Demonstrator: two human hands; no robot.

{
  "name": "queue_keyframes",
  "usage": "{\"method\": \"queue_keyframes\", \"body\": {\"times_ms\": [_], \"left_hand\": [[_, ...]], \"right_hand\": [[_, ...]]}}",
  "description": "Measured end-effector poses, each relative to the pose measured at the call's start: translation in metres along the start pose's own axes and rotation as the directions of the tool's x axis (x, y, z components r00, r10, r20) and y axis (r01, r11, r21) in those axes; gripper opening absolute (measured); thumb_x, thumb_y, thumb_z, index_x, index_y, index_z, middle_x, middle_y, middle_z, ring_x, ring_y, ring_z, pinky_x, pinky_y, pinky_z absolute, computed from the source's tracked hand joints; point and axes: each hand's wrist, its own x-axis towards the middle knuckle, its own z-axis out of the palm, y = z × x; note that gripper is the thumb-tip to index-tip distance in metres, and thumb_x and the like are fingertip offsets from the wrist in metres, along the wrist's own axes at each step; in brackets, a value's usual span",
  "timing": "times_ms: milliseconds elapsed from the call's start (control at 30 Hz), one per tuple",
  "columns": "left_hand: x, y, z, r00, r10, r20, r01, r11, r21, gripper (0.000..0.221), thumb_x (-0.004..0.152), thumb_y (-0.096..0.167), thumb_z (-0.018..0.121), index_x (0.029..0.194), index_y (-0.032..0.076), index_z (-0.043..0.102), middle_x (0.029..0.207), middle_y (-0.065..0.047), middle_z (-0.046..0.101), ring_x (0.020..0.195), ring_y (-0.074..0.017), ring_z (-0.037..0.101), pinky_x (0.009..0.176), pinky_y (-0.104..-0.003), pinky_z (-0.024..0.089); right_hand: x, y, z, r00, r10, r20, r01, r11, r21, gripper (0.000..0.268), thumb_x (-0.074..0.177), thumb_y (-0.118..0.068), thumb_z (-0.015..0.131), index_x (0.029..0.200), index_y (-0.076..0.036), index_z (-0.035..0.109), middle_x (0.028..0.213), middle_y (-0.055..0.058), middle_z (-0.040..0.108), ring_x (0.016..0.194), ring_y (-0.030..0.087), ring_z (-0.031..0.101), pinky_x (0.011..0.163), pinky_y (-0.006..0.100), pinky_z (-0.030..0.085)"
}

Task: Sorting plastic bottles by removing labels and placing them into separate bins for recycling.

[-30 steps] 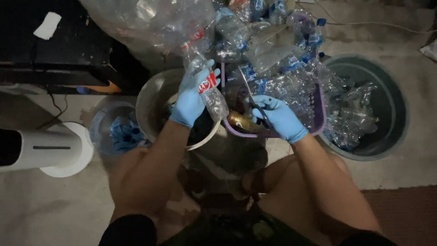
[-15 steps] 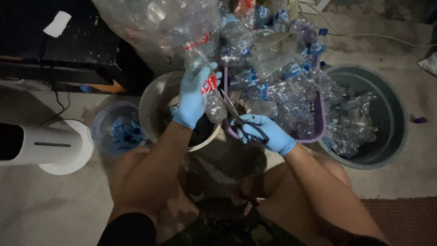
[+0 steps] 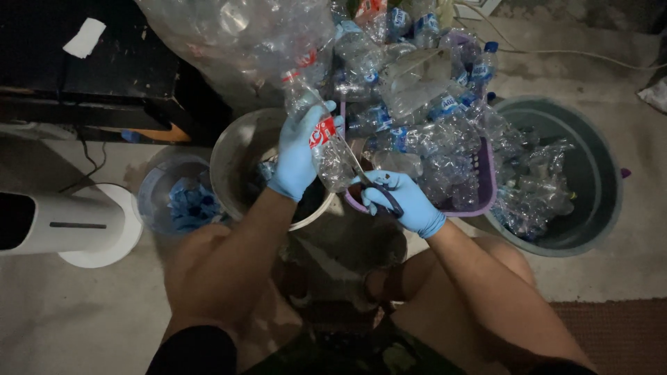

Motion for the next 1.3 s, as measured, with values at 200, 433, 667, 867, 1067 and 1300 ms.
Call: {"method": "queue_keyframes", "body": {"times_ms": [200, 433, 667, 867, 1067, 1300], "left_hand": [[-0.014, 0.012, 0.011, 1.0, 0.026, 0.012, -0.026, 1.0, -0.015, 0.033, 0.091, 0.016, 0.077, 0.118, 0.0, 0.066, 0.109, -0.022, 0.075, 0.084, -0.034, 0.077, 0.072, -0.046, 0.068], [-0.008, 0.004, 0.002, 0.998, 0.059, 0.031, -0.059, 0.998, 0.004, 0.031, 0.092, 0.015, 0.076, 0.118, 0.0, 0.066, 0.109, -0.022, 0.075, 0.083, -0.0338, 0.077, 0.072, -0.045, 0.068], [-0.003, 0.003, -0.004, 0.994, 0.102, 0.038, -0.102, 0.995, 0.009, 0.027, 0.093, 0.013, 0.076, 0.115, 0.001, 0.066, 0.108, -0.023, 0.075, 0.085, -0.0338, 0.077, 0.074, -0.046, 0.068], [0.01, 0.007, -0.014, 0.998, 0.049, 0.034, -0.05, 0.999, 0.0, 0.026, 0.094, 0.017, 0.074, 0.115, 0.003, 0.066, 0.114, -0.019, 0.074, 0.092, -0.0321, 0.076, 0.082, -0.044, 0.067], [-0.004, 0.02, 0.0, 0.999, 0.035, 0.036, -0.036, 0.999, 0.027, 0.024, 0.093, 0.018, 0.077, 0.112, 0.007, 0.067, 0.115, -0.017, 0.074, 0.097, -0.0318, 0.077, 0.084, -0.043, 0.067], [-0.004, 0.002, -0.008, 0.999, 0.037, -0.007, -0.036, 0.99, 0.134, 0.027, 0.089, 0.017, 0.082, 0.111, 0.005, 0.071, 0.106, -0.011, 0.076, 0.095, -0.0245, 0.077, 0.086, -0.044, 0.067]], "right_hand": [[0.001, 0.014, -0.008, 0.999, -0.034, -0.041, 0.033, 0.999, -0.031, 0.027, 0.088, 0.002, 0.075, 0.114, 0.008, 0.068, 0.073, 0.023, 0.071, 0.053, 0.025, 0.067, 0.052, 0.03, 0.052], [0.001, 0.005, -0.002, 0.998, 0.008, -0.058, -0.01, 0.999, -0.038, 0.028, 0.088, -0.001, 0.077, 0.114, 0.006, 0.07, 0.068, 0.02, 0.07, 0.05, 0.022, 0.064, 0.047, 0.026, 0.047], [0.005, -0.008, -0.005, 0.991, 0.019, -0.133, -0.035, 0.992, -0.119, 0.026, 0.09, -0.003, 0.073, 0.115, 0.002, 0.069, 0.069, 0.016, 0.07, 0.051, 0.019, 0.066, 0.047, 0.023, 0.045], [0.018, 0.006, -0.041, 0.961, 0.069, -0.269, -0.239, 0.698, -0.675, 0.033, 0.096, -0.024, 0.068, 0.125, -0.01, 0.071, 0.098, 0.01, 0.077, 0.091, 0.025, 0.07, 0.081, 0.038, 0.055], [0.019, 0.08, -0.068, 0.94, 0.138, -0.31, -0.332, 0.18, -0.926, 0.03, 0.086, -0.032, 0.072, 0.108, -0.012, 0.076, 0.094, 0.011, 0.078, 0.092, 0.034, 0.075, 0.082, 0.048, 0.06], [0.013, 0.064, -0.049, 0.977, 0.043, -0.207, -0.212, 0.19, -0.959, 0.027, 0.084, -0.028, 0.072, 0.098, -0.006, 0.078, 0.086, 0.018, 0.077, 0.087, 0.042, 0.074, 0.077, 0.054, 0.06]]}}
